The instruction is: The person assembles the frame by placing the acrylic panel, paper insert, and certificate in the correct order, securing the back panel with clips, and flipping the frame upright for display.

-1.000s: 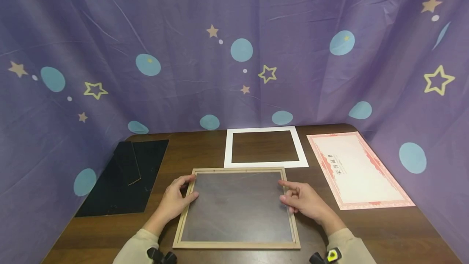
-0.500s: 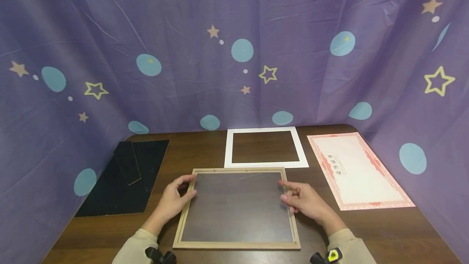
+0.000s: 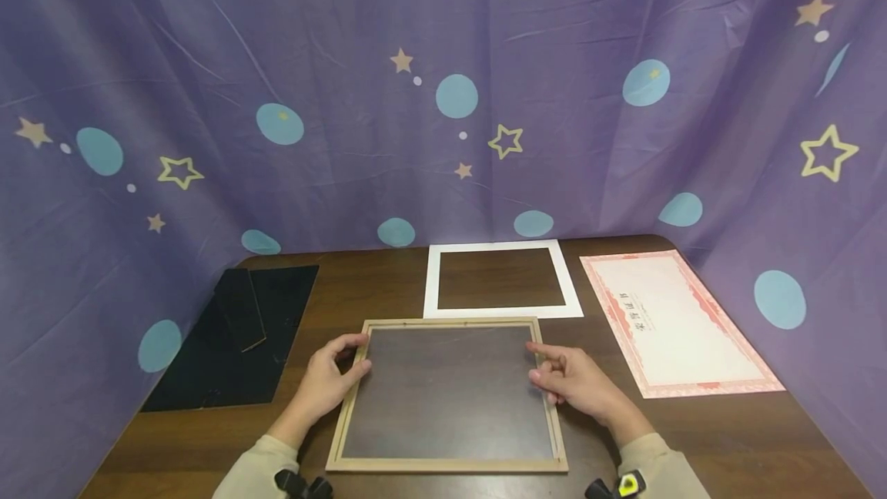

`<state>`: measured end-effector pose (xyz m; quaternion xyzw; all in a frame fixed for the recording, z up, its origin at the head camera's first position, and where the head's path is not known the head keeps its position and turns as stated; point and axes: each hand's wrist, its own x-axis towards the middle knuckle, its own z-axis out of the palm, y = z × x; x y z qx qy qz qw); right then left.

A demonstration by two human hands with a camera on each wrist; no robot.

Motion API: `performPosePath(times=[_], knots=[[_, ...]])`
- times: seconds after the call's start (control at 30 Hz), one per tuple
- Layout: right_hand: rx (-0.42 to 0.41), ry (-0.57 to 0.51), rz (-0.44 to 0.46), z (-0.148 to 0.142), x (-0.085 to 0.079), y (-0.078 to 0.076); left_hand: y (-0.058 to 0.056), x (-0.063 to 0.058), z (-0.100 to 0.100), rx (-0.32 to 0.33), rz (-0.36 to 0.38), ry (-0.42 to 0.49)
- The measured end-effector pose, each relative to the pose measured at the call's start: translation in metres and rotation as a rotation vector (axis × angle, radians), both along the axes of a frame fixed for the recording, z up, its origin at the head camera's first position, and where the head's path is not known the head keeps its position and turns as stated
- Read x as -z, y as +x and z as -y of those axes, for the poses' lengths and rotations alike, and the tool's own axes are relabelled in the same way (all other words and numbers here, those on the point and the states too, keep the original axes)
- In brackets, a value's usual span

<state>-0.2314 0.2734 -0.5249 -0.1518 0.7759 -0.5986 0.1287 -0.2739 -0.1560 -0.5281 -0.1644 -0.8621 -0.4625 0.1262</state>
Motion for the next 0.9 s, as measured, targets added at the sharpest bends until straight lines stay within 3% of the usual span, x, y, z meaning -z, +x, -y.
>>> performPosePath(times=[0.3,0.6,0.9], knots=[[0.01,0.02,-0.017,0.0017,0.0017,0.0006,0.001,0.0001,0.0005,-0.002,0.029,-0.022],[0.047,0.07,-0.041,0.0044,0.0013,-0.0004,-0.0008,0.0041,0.0026,0.026,-0.018,-0.058],[0.069,0.047,-0.004,0.0059,-0.0001,0.0001,0.0008,0.0004,0.0014,0.019,0.025,-0.077]])
